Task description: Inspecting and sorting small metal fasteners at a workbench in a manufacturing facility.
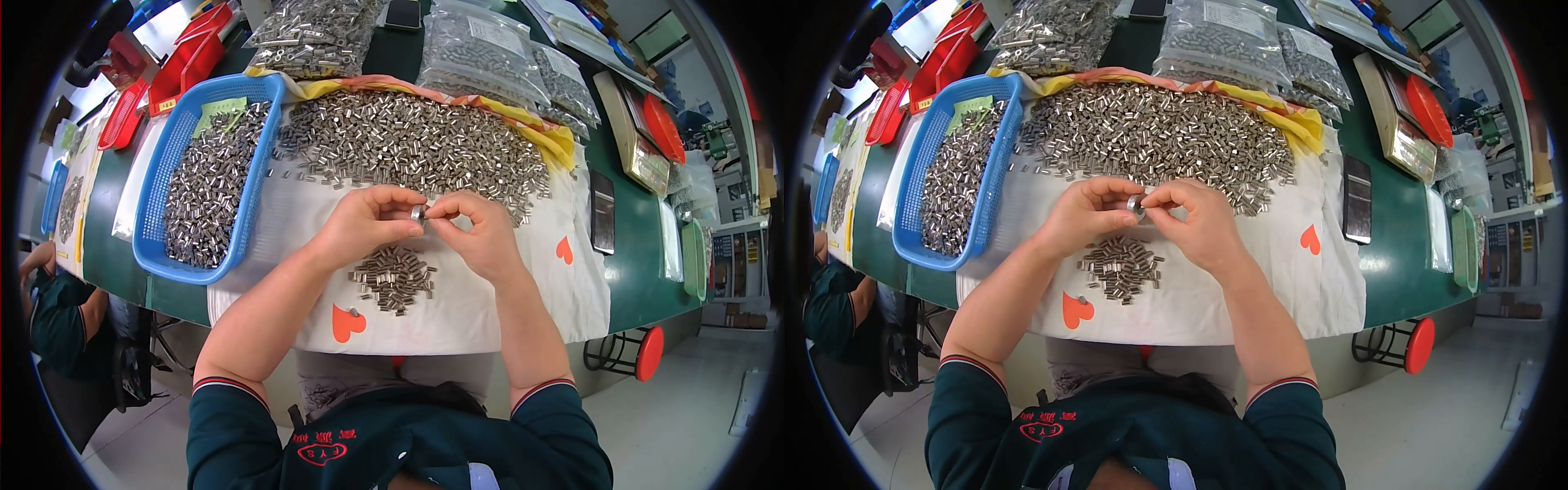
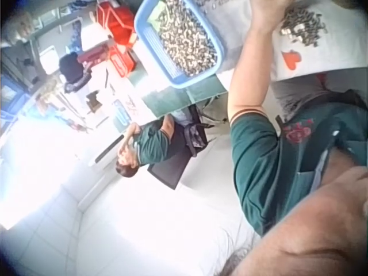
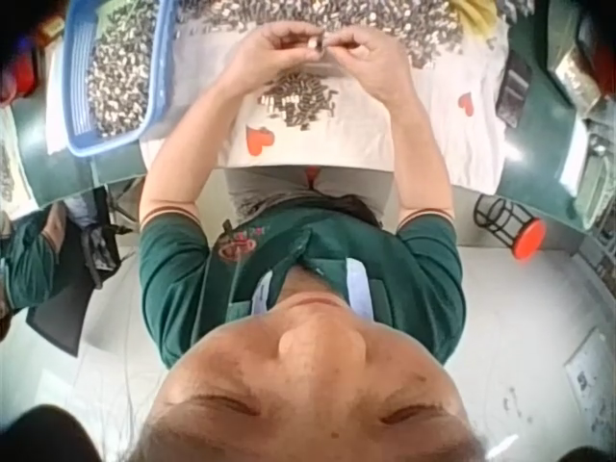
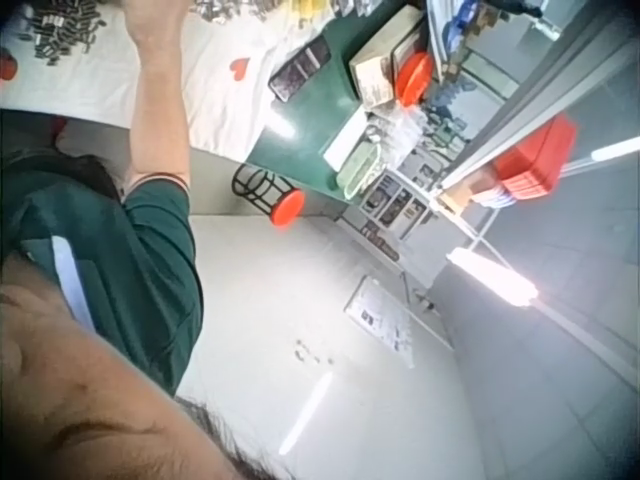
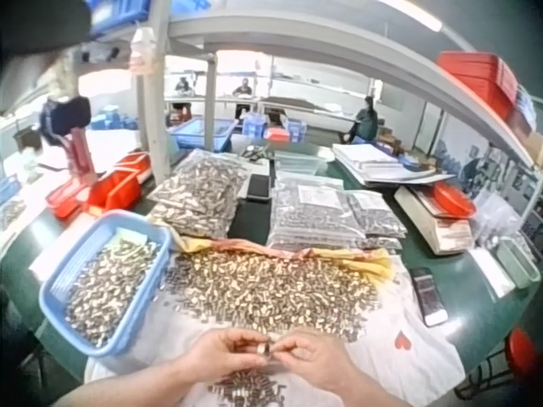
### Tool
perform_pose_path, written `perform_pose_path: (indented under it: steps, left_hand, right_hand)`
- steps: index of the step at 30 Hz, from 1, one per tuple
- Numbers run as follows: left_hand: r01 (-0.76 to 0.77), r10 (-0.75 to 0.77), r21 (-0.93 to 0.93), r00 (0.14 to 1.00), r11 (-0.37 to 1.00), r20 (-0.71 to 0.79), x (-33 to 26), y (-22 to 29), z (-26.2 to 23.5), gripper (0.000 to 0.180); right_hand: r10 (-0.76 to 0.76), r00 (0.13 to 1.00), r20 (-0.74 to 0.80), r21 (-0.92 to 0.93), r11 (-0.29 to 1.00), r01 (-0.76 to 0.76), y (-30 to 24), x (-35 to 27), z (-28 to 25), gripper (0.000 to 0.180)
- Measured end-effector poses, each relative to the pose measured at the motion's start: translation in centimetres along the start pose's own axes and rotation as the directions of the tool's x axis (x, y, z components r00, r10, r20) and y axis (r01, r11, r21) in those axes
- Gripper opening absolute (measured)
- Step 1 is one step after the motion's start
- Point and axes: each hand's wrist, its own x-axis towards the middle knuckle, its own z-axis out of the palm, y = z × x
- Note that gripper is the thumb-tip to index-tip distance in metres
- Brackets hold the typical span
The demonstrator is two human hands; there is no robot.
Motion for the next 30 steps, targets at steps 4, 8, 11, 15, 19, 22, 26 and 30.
perform_pose_path:
  steps: [4, 8, 11, 15, 19, 22, 26, 30]
  left_hand:
    - [-0.002, 0.002, 0.030, 1.000, 1.000, -0.014, 0.1, 0.0, 0.1, 0.032]
    - [0.008, -0.005, 0.050, 0.999, 0.999, -0.050, 0.2, -0.3, 0.2, 0.032]
    - [0.002, 0.009, 0.114, 0.996, 0.994, -0.092, 0.2, -0.3, 0.4, 0.033]
    - [-0.005, 0.022, 0.173, 0.995, 0.985, -0.092, 0.2, -0.3, 0.3, 0.032]
    - [0.044, -0.043, 0.051, 0.999, 0.998, -0.009, 0.0, 0.0, 0.3, 0.032]
    - [0.026, -0.028, 0.118, 0.999, 0.993, 0.020, -0.4, -0.1, 0.7, 0.031]
    - [0.004, -0.054, 0.292, 0.985, 0.956, 0.164, -0.6, 0.4, 1.2, 0.032]
    - [0.019, -0.083, 0.350, 0.982, 0.936, 0.168, -0.5, 0.6, 1.1, 0.033]
  right_hand:
    - [-0.044, 0.998, -0.054, -0.058, 0.997, 0.041, 0.3, -0.4, 0.4, 0.010]
    - [-0.293, 0.950, -0.109, -0.322, 0.915, 0.245, 0.5, -0.3, 1.3, 0.010]
    - [-0.340, 0.933, -0.122, -0.354, 0.892, 0.279, 0.7, -0.2, 1.6, 0.011]
    - [-0.326, 0.937, -0.125, -0.403, 0.880, 0.252, 0.7, -0.4, 1.4, 0.010]
    - [0.035, 0.998, 0.049, -0.069, 0.997, -0.031, 0.0, 0.0, -0.5, 0.012]
    - [0.169, 0.973, 0.157, 0.005, 0.985, -0.171, 0.2, 0.1, -1.6, 0.013]
    - [0.214, 0.976, -0.034, 0.020, 0.977, -0.213, 2.3, 0.6, -2.6, 0.013]
    - [0.007, 0.990, -0.144, -0.367, 0.928, -0.060, 3.5, 1.2, -1.2, 0.013]
